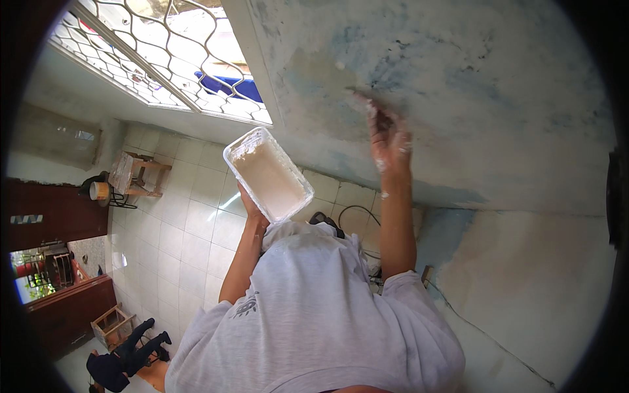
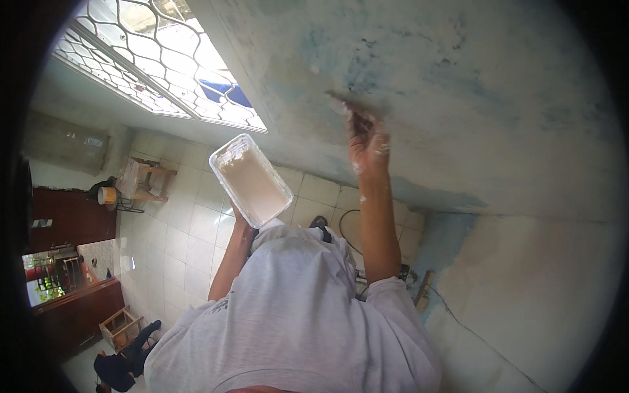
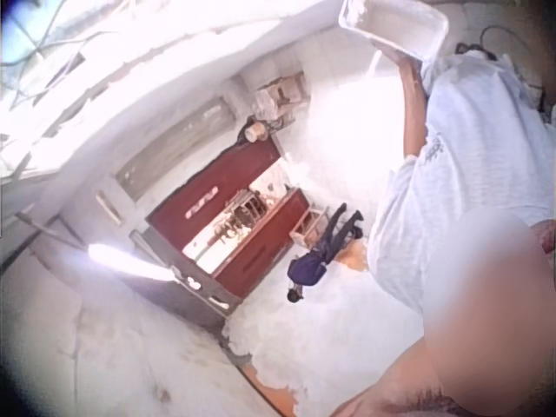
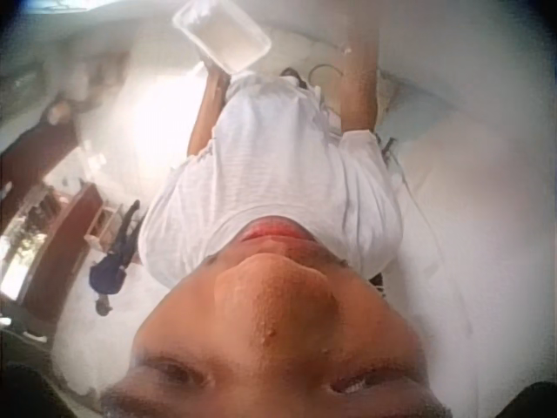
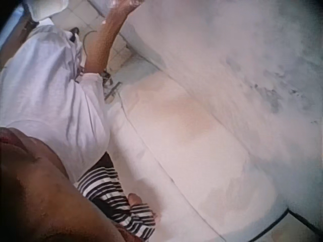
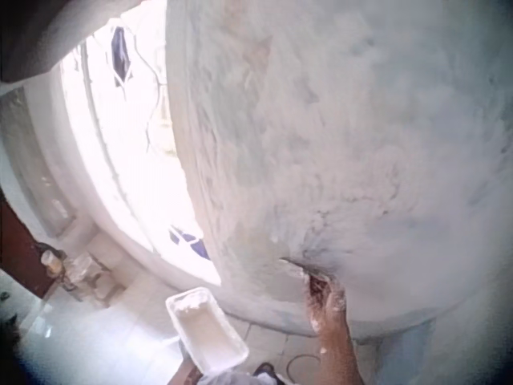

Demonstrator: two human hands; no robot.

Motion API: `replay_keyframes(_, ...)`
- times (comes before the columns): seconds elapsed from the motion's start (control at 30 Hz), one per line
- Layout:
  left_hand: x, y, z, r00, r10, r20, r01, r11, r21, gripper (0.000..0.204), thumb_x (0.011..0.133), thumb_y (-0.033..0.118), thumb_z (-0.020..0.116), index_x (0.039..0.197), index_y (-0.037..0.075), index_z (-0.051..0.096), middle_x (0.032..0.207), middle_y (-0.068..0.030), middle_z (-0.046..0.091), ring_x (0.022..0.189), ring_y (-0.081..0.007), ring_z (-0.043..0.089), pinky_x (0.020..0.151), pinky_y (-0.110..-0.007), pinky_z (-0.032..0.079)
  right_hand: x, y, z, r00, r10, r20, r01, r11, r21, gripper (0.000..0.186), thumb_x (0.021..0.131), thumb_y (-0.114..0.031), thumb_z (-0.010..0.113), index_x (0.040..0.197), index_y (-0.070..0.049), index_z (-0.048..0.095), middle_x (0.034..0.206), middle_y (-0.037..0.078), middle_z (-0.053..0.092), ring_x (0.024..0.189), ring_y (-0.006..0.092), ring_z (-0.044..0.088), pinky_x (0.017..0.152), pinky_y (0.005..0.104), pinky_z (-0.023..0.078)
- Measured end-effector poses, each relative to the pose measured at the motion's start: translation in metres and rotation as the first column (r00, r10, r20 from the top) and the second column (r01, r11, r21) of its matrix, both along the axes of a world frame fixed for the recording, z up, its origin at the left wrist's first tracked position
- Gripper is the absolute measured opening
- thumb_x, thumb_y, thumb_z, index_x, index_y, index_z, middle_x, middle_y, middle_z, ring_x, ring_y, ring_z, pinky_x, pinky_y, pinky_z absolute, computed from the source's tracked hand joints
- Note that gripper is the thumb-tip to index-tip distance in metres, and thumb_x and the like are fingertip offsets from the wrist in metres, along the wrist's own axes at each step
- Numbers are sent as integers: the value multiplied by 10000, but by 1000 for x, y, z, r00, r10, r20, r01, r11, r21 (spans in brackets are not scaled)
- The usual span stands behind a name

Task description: The person applies wall putty to the interior wall of a room using a putty knife, repeatedly scooping the mixture from a plastic container and spreading it across the wall surface to fill in imperfections.

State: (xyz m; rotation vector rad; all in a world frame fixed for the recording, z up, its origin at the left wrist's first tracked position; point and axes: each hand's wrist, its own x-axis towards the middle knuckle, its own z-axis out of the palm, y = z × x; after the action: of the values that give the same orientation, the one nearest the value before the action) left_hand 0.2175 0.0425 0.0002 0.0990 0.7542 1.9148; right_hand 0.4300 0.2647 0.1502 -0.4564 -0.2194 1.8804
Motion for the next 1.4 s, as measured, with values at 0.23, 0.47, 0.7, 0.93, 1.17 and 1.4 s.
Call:
replay_keyframes(0.23, -16, 22, 14, 988, -153, -12, 153, 988, 36, 722, 1000, 661, 290, 1407, 97, 485, 1266, -89, 607, 1137, -245, 611, 971, -412, 526, 31, -65, 139, 990, -102, -97, 125, 952, 280, 177, 930, -36, 570, 1046, 98, 567, 1093, 203, 643, 1047, 323, 657, 980, 411, 585)
replay_keyframes(0.47, -42, 27, 29, 960, -271, -68, 273, 962, 18, 745, 993, 682, 285, 1415, 101, 480, 1278, -94, 596, 1142, -238, 603, 974, -410, 519, -12, -153, 82, 270, -212, 939, -607, 720, 337, 342, 891, -184, 659, 1154, 17, 573, 952, 141, 676, 905, 302, 684, 759, 380, 536)
replay_keyframes(0.7, -69, 16, 23, 943, -331, -38, 331, 944, -19, 778, 978, 714, 286, 1403, 95, 492, 1282, -94, 588, 1152, -226, 586, 998, -396, 492, -105, -201, 70, -85, -425, 901, -769, 603, 212, 431, 880, -111, 665, 1221, 122, 540, 1096, 300, 640, 1017, 455, 632, 888, 452, 521)
replay_keyframes(0.93, -97, 18, 21, 876, -481, -15, 479, 867, 139, 792, 969, 731, 271, 1347, 86, 534, 1229, -92, 612, 1119, -226, 597, 983, -401, 497, -172, -203, 30, -446, -342, 827, -727, 677, -111, 496, 813, 7, 617, 1286, 92, 495, 959, 283, 666, 883, 459, 662, 795, 492, 545)
replay_keyframes(1.17, -131, 19, 24, 841, -529, 118, 527, 849, 50, 830, 950, 756, 283, 1380, 82, 502, 1261, -114, 596, 1140, -240, 595, 962, -426, 523, -181, -205, 33, -233, -434, 870, -690, 704, 166, 413, 851, -17, 634, 1240, 84, 539, 880, 296, 668, 775, 417, 679, 732, 428, 568)
replay_keyframes(1.4, -153, 25, 36, 778, -610, 150, 598, 792, 120, 834, 963, 732, 284, 1460, 75, 412, 1355, -144, 549, 1205, -260, 585, 1033, -425, 498, -162, -220, 31, 199, -219, 955, -221, 940, 261, 436, 904, -80, 711, 1270, 77, 535, 1035, 161, 715, 910, 149, 687, 824, 271, 543)
